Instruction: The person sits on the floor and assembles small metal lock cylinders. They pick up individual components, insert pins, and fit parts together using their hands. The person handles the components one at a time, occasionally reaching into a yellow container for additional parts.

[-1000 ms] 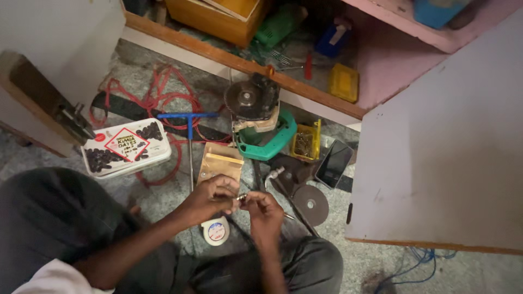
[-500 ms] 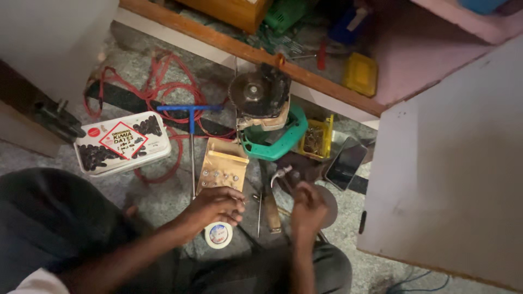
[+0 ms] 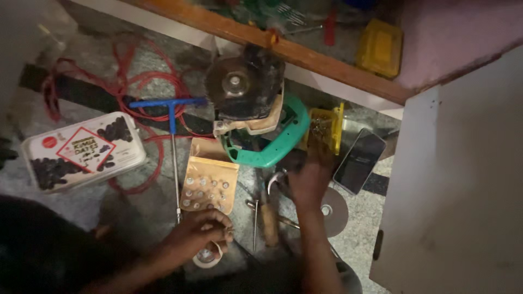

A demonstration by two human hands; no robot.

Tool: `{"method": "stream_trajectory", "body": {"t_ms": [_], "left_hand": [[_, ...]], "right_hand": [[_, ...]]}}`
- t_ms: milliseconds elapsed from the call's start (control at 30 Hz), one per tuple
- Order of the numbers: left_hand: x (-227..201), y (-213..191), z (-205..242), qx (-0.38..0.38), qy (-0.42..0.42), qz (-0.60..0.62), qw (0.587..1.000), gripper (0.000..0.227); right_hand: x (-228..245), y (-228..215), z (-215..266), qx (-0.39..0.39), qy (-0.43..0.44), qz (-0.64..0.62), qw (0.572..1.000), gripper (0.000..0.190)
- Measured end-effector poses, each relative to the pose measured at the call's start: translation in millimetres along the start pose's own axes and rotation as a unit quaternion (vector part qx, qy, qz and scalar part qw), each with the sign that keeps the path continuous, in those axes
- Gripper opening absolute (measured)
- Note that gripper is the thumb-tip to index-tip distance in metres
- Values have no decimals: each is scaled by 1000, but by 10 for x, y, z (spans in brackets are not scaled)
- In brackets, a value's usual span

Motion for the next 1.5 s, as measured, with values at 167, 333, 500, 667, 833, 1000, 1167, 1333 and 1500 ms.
{"method": "stream_trajectory", "body": {"t_ms": [167,333,500,667,833,1000,1167,1333,1500], "left_hand": [[78,1,-104,22,-27,46,998,26],[81,-6,-110,-2,-73,37,997,23],[126,-16,-136,5,-37,41,998,22],[153,-130,-182,8,23,-8,1000,22],[254,-144,-264,-1,-8,10,1000,25],[249,-133,-274,-41,-68,29,996,21],[138,-110,-184,-9,-7,-36,999,19],[51,-77,-156,-18,-30,-19,999,20],[-8,-42,-120,-23,-50,-15,998,21]], "right_hand": [[-55,253,-85,108,43,42,992,31],[-48,305,-92,147,20,59,987,44],[-155,354,-410,56,-67,-41,995,73],[-450,562,-566,95,-52,-30,994,53],[-806,692,-482,111,-2,36,993,29],[-946,638,-560,171,115,29,978,21],[-930,434,-661,95,103,13,990,30],[-953,446,-663,158,124,-11,980,18],[-922,327,-661,166,13,-103,981,54]]}}
Point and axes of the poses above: each hand's wrist, its own z-axis away from the middle knuckle, its own y-axis out of the palm, x = y × z, the point moved 3 cm from there along -z, towards the middle knuckle, and after that the axes turned 3 degrees about x, right-handed, at the moved point
